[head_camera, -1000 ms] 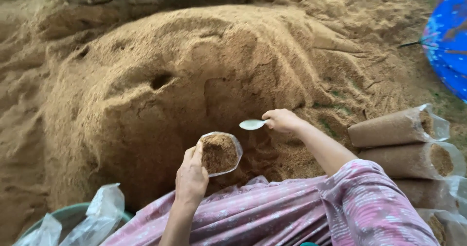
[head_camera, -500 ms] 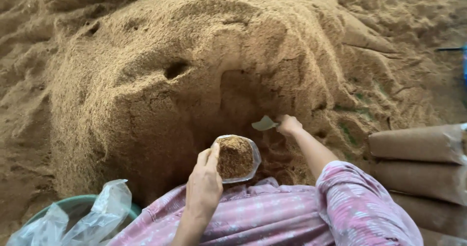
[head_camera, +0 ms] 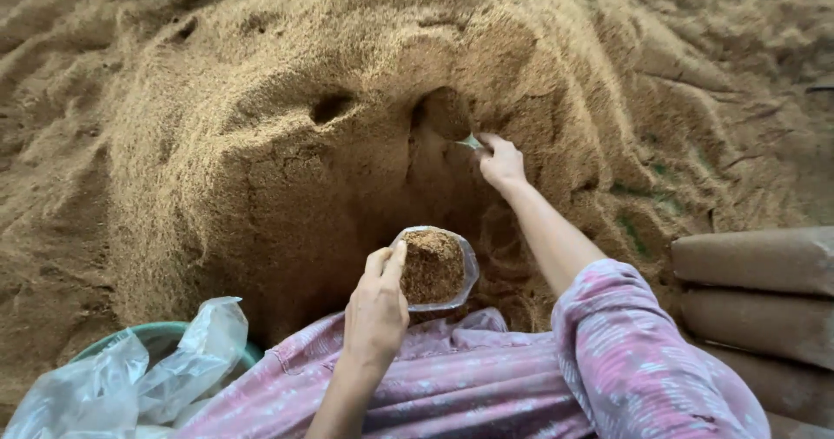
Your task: Filling small plastic bags with agricultural material from a large pile using a small scoop.
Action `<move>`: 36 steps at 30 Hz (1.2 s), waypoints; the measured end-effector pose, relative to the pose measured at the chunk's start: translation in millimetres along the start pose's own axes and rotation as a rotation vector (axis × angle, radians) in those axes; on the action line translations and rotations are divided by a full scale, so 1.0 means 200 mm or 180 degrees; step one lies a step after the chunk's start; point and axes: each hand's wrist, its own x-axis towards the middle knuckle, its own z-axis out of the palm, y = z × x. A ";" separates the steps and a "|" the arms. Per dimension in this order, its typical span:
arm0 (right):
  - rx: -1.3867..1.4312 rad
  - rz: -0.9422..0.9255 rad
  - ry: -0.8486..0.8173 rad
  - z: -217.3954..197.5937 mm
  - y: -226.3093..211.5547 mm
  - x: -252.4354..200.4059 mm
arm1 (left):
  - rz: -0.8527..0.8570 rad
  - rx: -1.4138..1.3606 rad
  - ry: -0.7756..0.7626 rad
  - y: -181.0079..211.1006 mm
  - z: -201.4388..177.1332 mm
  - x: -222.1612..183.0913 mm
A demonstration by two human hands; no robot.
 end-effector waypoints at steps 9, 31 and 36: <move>0.0853 -0.0338 -0.0674 -0.68 -0.47 -0.53 | -0.0013 0.0218 -0.0193 -0.12 0.11 0.03; -0.2655 -0.3338 0.0794 -0.70 -0.55 -1.21 | -0.0222 0.0175 -0.0144 -0.19 0.16 0.06; -0.1720 -0.2367 -0.0334 -0.66 -0.58 -1.27 | -0.0210 -0.0030 0.0041 -0.13 0.14 0.07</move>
